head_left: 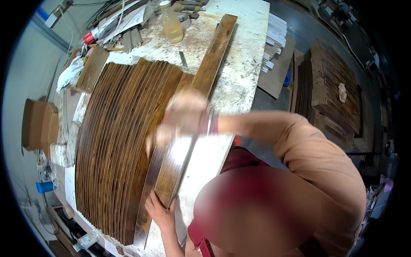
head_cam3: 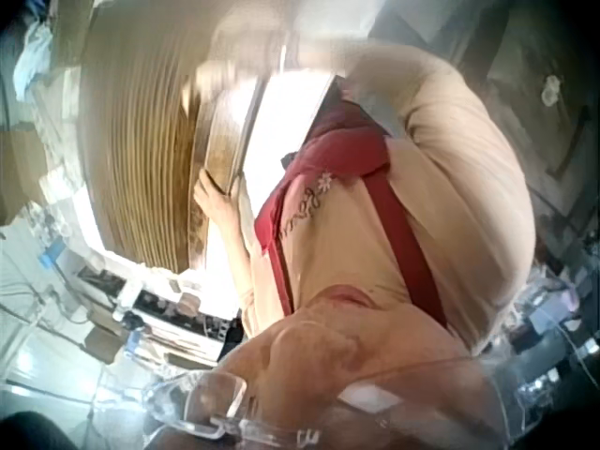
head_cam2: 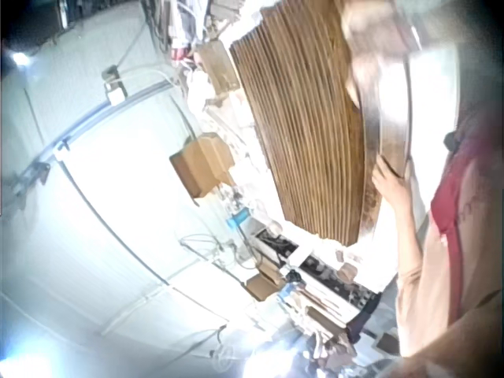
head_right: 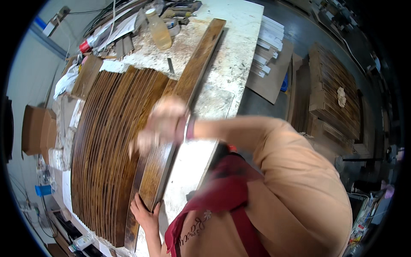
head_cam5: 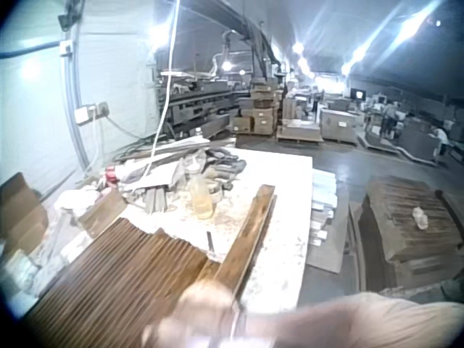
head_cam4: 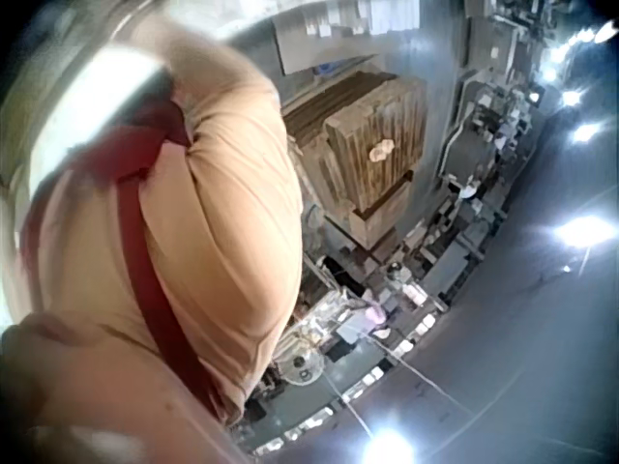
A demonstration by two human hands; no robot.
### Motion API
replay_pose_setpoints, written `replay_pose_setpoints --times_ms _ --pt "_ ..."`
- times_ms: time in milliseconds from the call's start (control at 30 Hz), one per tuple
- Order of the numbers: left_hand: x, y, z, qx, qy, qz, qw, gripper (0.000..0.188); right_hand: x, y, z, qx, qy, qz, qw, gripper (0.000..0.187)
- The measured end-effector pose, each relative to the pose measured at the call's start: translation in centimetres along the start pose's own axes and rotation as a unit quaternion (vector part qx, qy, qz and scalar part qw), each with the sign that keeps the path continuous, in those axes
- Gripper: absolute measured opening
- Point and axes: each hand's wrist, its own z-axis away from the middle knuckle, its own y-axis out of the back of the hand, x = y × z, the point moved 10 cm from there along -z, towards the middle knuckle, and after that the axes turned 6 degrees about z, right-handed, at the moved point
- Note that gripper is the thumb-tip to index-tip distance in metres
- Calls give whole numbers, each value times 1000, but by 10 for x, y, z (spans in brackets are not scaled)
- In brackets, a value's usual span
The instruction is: The person wipes the surface of long, dark wooden planks with a cloth. They handle the planks one at a time, wiping each side and flipping them over to continue the process on a workbench in a workshop.
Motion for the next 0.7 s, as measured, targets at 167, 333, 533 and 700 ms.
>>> replay_pose_setpoints --times_ms 167,333,533,700 --pt "10 0 -10 -31 16 -14 999 91 44 308 -31 -12 -335 636 695 37" --pt "1 30 13 112 93 50 988 69 -22 465 -24 269 -362 549 704 37" --pt "-10 -16 58 101 488 454 739 77 97 608 57 184 -505 446 716 56" --pt "-20 -23 43 148 528 471 691 78 109 527 19 -74 -156 491 854 75"
